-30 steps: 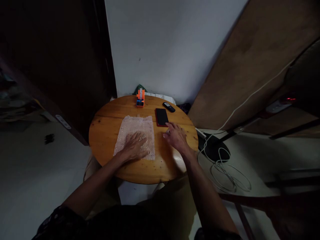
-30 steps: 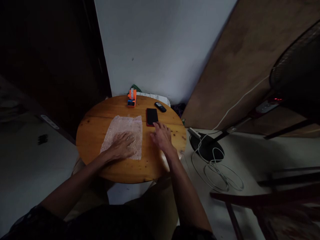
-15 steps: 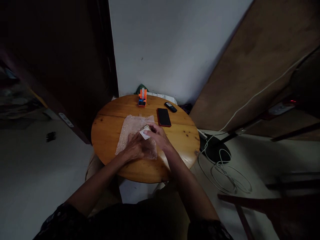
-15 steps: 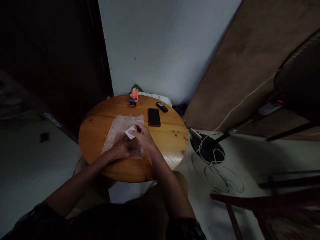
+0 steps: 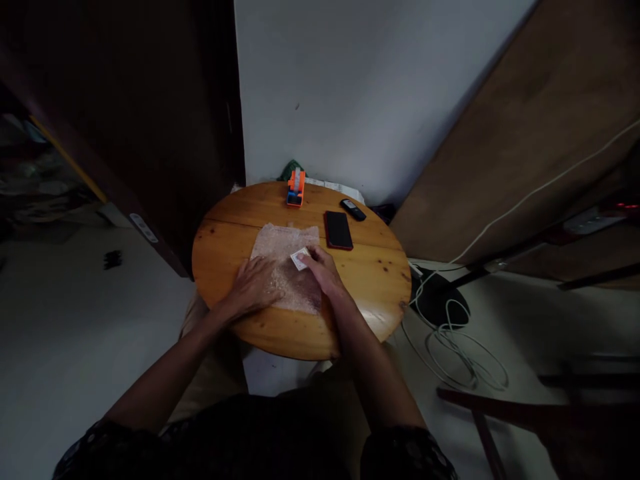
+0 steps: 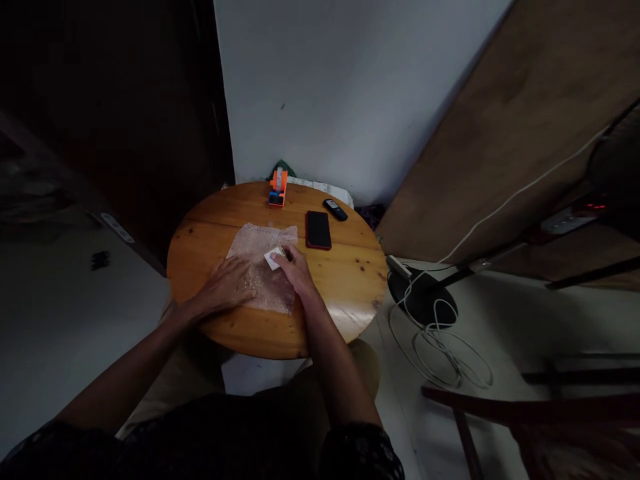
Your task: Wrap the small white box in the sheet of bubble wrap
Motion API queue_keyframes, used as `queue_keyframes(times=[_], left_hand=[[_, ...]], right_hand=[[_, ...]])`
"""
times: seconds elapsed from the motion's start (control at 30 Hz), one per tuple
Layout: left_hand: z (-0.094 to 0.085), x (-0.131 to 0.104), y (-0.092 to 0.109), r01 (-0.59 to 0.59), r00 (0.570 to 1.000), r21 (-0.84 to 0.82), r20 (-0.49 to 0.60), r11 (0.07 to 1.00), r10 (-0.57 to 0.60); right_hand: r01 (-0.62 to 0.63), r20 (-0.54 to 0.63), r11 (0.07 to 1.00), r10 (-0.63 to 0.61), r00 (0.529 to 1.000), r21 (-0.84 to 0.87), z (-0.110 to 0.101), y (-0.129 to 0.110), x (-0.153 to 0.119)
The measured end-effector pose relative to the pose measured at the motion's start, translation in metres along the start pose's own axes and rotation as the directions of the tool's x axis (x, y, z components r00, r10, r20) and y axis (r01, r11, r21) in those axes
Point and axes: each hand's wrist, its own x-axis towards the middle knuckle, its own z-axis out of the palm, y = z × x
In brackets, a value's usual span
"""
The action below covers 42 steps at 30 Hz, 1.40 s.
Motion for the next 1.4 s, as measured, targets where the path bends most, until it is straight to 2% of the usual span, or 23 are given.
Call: queue_keyframes(times=[0.2, 0.5, 0.63, 0.77, 1.03, 1.4], left_hand=[[0.005, -0.007, -0.012, 0.032, 0.999, 0.016, 0.020, 0.999, -0.032], [0.008, -0.008, -0.012, 0.025, 1.000, -0.011, -0.017, 1.000, -0.025], [0.008, -0.008, -0.011, 0.034, 0.999, -0.013, -0.028, 0.999, -0.035], [0.007, -0.007, -0.010, 0.038, 0.999, -0.015, -0.016, 0.999, -0.038], [0.007, -0.008, -0.011, 0.040, 0.999, -0.027, -0.010, 0.999, -0.040], [0.005, -0.008, -0.010, 0.043, 0.999, -0.022, -0.009, 0.999, -0.044]], right_hand=[[0.066, 0.104, 0.966, -0.041, 0.994, -0.249, 0.004, 0.002, -0.006], [0.116, 0.253, 0.907, -0.011, 0.967, -0.404, -0.003, -0.007, -0.013], [0.182, 0.237, 0.894, -0.088, 0.967, -0.409, 0.004, -0.009, -0.013], [0.241, 0.298, 0.850, -0.105, 0.949, -0.468, 0.005, -0.007, -0.014], [0.190, 0.281, 0.886, -0.070, 0.957, -0.424, -0.002, -0.007, -0.017], [0.163, 0.257, 0.912, -0.067, 0.964, -0.375, 0.002, -0.004, -0.016]])
